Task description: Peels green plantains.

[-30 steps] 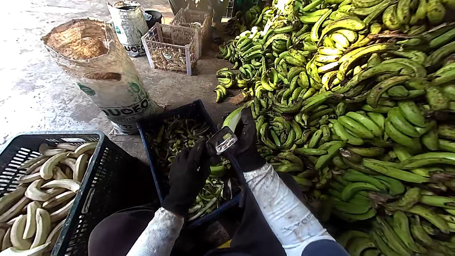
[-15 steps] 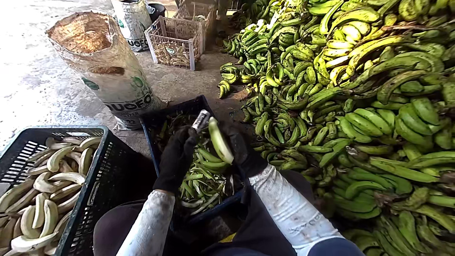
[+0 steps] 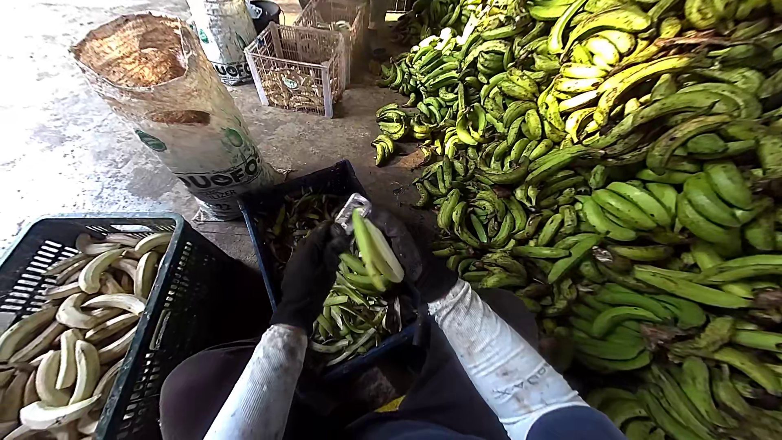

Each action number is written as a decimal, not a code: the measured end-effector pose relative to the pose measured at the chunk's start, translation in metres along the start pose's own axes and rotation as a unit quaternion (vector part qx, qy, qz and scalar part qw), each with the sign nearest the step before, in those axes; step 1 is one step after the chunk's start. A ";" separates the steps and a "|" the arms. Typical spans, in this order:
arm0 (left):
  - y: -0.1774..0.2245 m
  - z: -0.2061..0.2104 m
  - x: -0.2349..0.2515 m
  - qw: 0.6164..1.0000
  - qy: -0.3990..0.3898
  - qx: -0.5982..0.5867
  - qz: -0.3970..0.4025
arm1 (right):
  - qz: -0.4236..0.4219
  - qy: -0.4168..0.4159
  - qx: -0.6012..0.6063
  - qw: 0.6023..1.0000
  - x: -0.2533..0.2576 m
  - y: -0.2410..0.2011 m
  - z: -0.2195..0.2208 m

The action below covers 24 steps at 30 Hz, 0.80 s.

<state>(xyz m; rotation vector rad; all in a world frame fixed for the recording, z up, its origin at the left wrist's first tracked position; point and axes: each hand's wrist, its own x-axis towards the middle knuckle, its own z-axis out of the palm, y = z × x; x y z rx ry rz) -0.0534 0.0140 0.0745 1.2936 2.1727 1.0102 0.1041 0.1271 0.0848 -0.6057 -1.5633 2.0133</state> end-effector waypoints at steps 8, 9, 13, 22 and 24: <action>-0.005 -0.006 -0.009 0.999 0.014 0.011 0.049 | 0.001 0.091 0.130 0.987 0.002 0.014 -0.012; -0.006 -0.001 -0.013 0.993 0.022 0.054 0.107 | -0.019 0.098 0.146 0.984 0.003 0.017 -0.019; 0.000 0.016 -0.033 0.953 0.058 0.155 0.256 | 0.002 0.127 0.249 0.960 0.007 0.023 -0.038; -0.005 -0.004 0.005 0.998 -0.008 -0.011 -0.067 | 0.040 -0.007 0.108 0.993 -0.003 0.010 -0.008; -0.007 -0.013 0.003 0.995 0.000 -0.052 -0.085 | 0.073 0.025 0.136 0.988 -0.001 0.006 -0.009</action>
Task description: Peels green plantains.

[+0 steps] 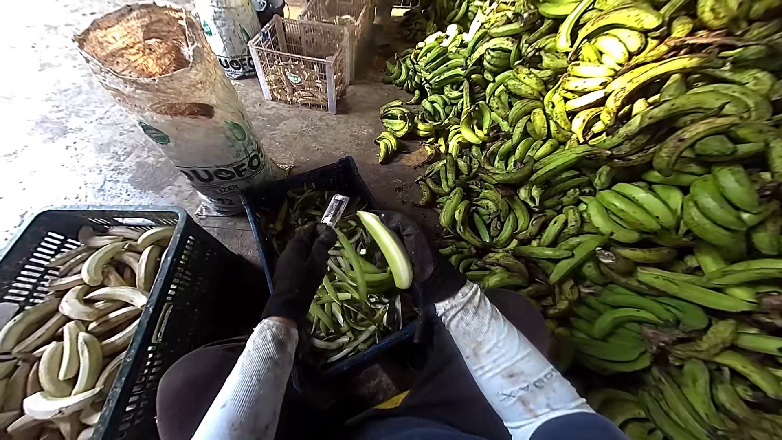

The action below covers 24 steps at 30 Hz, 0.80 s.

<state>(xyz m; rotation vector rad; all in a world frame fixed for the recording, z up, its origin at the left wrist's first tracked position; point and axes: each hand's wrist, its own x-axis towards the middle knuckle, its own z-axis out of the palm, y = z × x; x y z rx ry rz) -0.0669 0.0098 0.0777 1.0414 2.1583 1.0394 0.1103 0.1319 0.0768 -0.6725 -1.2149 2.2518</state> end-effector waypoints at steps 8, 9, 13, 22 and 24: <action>-0.009 0.038 -0.043 0.940 -0.059 0.119 0.314 | -0.109 0.126 -0.073 0.983 -0.021 0.006 -0.026; -0.007 0.042 -0.044 0.941 -0.052 0.130 0.308 | -0.089 0.144 -0.064 0.984 -0.026 0.001 -0.016; 0.000 0.032 -0.022 0.981 -0.070 0.109 0.148 | -0.085 0.008 -0.090 0.992 -0.009 0.008 -0.019; -0.026 -0.019 0.003 0.980 -0.103 0.161 -0.059 | -0.034 0.098 -0.167 0.980 0.009 0.028 -0.025; -0.031 -0.010 -0.008 0.936 -0.208 0.270 -0.089 | -0.005 0.154 -0.231 0.961 0.024 0.054 -0.028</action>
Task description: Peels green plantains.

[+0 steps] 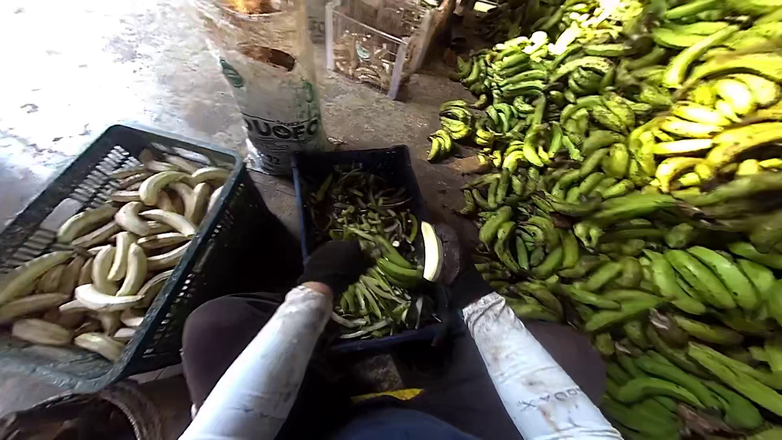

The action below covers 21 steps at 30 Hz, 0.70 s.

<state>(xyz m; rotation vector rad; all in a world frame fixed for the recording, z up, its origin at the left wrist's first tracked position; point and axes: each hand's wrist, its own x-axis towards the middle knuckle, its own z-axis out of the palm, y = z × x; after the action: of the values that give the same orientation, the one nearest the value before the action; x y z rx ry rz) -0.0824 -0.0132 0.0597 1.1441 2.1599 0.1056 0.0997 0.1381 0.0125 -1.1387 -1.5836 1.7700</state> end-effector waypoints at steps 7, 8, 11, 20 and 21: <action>0.018 0.038 -0.026 0.976 -0.200 0.081 0.023 | 0.054 -0.135 0.037 0.989 0.011 -0.032 0.163; 0.020 0.037 -0.028 0.977 -0.199 0.074 0.019 | 0.042 -0.194 0.066 0.978 0.010 -0.052 0.188; 0.017 0.043 -0.017 0.984 -0.166 0.052 0.023 | 0.062 -0.276 0.132 0.950 0.015 -0.113 0.246; -0.013 -0.002 -0.022 0.996 -0.068 -0.039 -0.042 | -0.075 -0.160 -0.566 0.805 0.057 -0.011 0.081; -0.014 -0.004 -0.022 0.996 -0.062 -0.041 -0.050 | -0.025 -0.170 -0.609 0.775 0.055 0.016 0.056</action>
<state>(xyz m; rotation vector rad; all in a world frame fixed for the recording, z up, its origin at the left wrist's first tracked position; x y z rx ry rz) -0.0860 -0.0381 0.0691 0.9686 2.0786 0.0757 0.0265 0.1490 -0.0187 -1.2183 -3.1166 0.7427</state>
